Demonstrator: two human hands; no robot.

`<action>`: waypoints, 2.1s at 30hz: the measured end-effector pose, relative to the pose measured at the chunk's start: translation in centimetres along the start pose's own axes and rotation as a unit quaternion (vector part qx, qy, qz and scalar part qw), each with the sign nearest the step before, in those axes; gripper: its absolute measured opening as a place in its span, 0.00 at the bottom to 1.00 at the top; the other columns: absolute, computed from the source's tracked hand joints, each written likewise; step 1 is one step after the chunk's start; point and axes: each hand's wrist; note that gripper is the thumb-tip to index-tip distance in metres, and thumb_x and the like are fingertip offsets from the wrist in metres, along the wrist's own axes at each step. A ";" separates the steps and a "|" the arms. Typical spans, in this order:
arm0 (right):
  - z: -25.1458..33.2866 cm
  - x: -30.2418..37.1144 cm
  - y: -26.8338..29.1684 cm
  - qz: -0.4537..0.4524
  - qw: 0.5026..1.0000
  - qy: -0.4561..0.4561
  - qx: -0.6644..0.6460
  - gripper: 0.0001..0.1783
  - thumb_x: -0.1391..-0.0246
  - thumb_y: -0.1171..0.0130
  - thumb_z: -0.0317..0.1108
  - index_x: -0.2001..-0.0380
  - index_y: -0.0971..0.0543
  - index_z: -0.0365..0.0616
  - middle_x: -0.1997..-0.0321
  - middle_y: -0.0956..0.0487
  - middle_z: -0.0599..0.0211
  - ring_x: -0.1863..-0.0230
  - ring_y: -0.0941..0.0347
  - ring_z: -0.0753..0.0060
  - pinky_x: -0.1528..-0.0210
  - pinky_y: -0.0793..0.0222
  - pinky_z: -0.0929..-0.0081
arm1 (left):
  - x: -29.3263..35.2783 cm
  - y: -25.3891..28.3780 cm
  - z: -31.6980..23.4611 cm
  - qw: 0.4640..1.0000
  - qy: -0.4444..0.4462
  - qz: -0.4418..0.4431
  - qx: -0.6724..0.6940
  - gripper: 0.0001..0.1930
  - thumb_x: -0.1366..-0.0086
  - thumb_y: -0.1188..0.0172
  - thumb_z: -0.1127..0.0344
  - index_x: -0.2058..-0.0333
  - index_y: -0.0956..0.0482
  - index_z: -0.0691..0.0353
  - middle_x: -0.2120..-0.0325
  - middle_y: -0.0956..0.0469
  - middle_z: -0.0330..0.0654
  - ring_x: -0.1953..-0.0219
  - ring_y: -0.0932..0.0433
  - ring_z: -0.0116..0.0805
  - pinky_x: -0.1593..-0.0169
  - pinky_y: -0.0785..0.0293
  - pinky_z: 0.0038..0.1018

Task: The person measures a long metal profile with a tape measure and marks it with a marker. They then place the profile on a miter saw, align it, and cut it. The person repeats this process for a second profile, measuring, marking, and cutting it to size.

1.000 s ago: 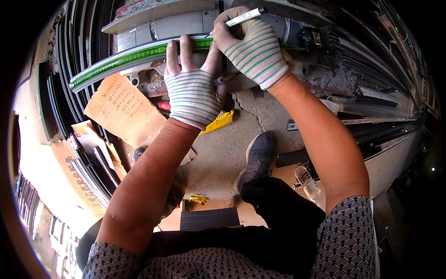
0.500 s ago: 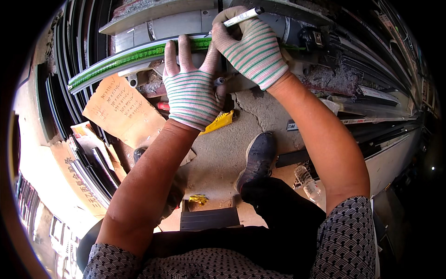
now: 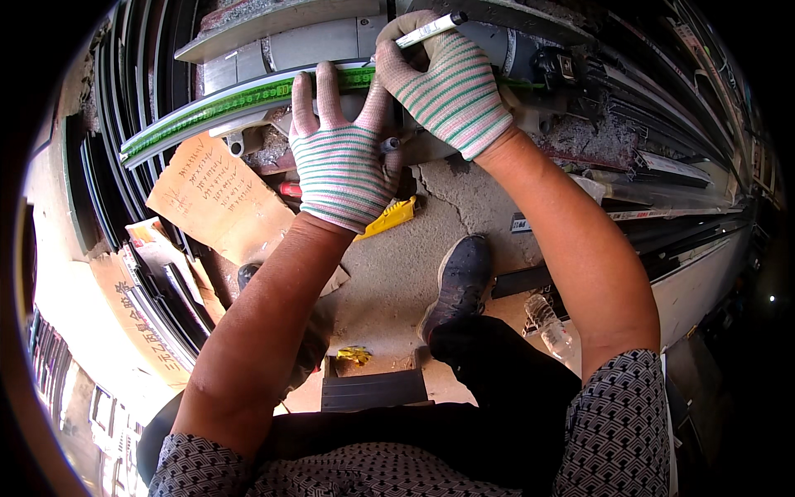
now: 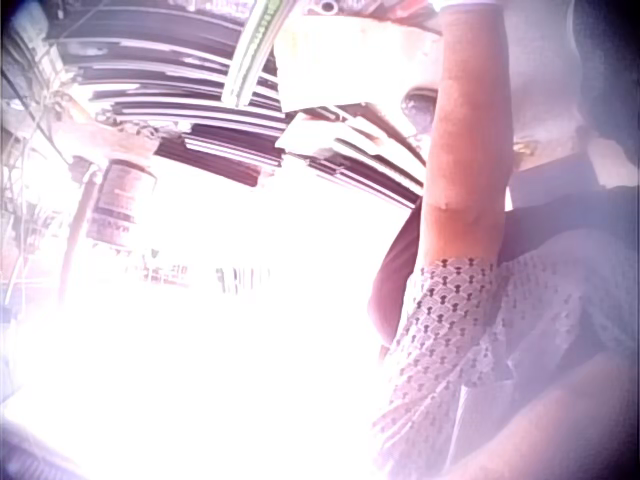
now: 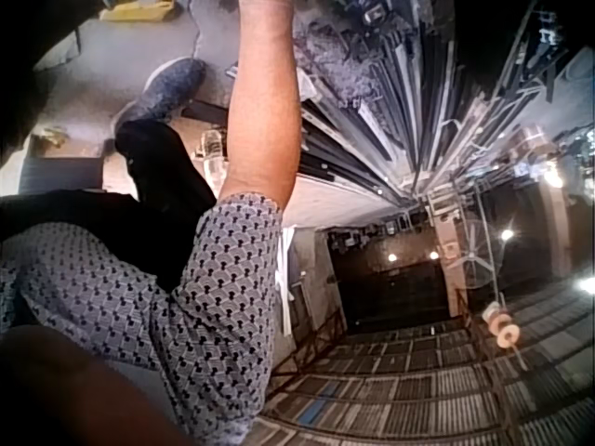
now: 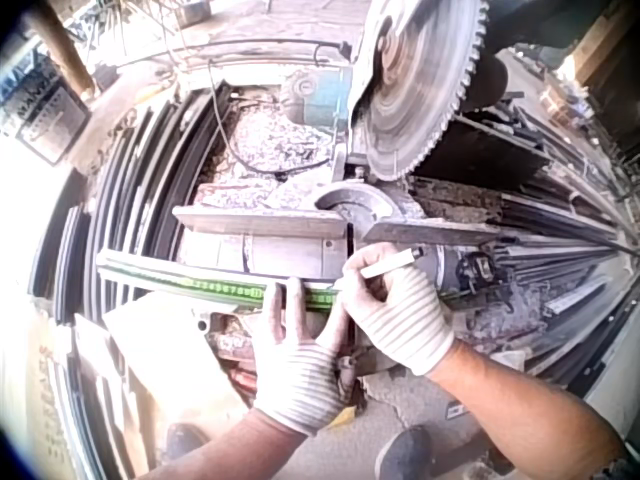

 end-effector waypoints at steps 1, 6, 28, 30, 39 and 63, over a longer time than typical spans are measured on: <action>0.0 0.0 0.0 0.001 1.000 0.001 0.002 0.11 0.34 0.39 0.37 0.55 0.20 0.42 0.60 0.16 0.66 0.58 0.19 0.75 0.53 0.21 0.77 | 0.0 0.0 0.0 1.000 0.001 0.001 -0.001 0.46 0.50 0.37 0.55 0.28 0.40 0.38 0.31 0.52 0.68 0.31 0.54 0.78 0.36 0.45 0.69; -0.7 0.1 0.0 -0.003 1.000 -0.002 0.008 0.11 0.34 0.39 0.37 0.55 0.20 0.42 0.61 0.16 0.67 0.58 0.19 0.76 0.54 0.22 0.78 | 0.0 0.0 -0.1 1.000 0.000 -0.004 0.001 0.46 0.50 0.35 0.55 0.29 0.39 0.39 0.31 0.51 0.68 0.30 0.53 0.77 0.35 0.46 0.68; 3.7 3.0 3.5 -0.007 0.992 -0.070 -0.105 0.06 0.37 0.38 0.30 0.59 0.21 0.40 0.66 0.20 0.72 0.65 0.24 0.86 0.61 0.24 0.84 | 0.0 0.3 -0.1 1.000 0.002 -0.018 0.017 0.42 0.49 0.35 0.54 0.32 0.34 0.42 0.31 0.48 0.68 0.31 0.50 0.76 0.34 0.46 0.65; 4.3 4.1 3.8 -0.001 0.984 -0.103 -0.148 0.05 0.37 0.39 0.30 0.60 0.21 0.40 0.67 0.20 0.73 0.67 0.25 0.86 0.62 0.25 0.84 | 0.0 0.4 -0.3 1.000 0.005 -0.017 0.016 0.42 0.48 0.33 0.54 0.32 0.34 0.43 0.31 0.48 0.68 0.30 0.51 0.75 0.33 0.48 0.64; 4.5 6.8 3.3 0.025 0.993 -0.096 -0.064 0.07 0.40 0.38 0.29 0.60 0.21 0.41 0.66 0.19 0.69 0.65 0.23 0.77 0.60 0.24 0.77 | 0.0 0.4 -0.4 1.000 0.001 -0.023 0.009 0.42 0.49 0.34 0.54 0.32 0.34 0.43 0.31 0.47 0.69 0.30 0.50 0.75 0.33 0.48 0.64; 3.9 10.1 5.8 -0.060 0.898 -0.410 -0.146 0.16 0.34 0.38 0.41 0.60 0.21 0.36 0.70 0.18 0.66 0.77 0.24 0.79 0.77 0.26 0.81 | 0.0 1.1 -1.0 0.999 0.005 0.009 -0.045 0.41 0.41 0.36 0.46 0.29 0.39 0.42 0.30 0.49 0.72 0.29 0.54 0.79 0.32 0.45 0.62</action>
Point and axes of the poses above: each hand's wrist, its own x-axis away from the middle knuckle, its own y-axis out of the back of the hand, z = x × y
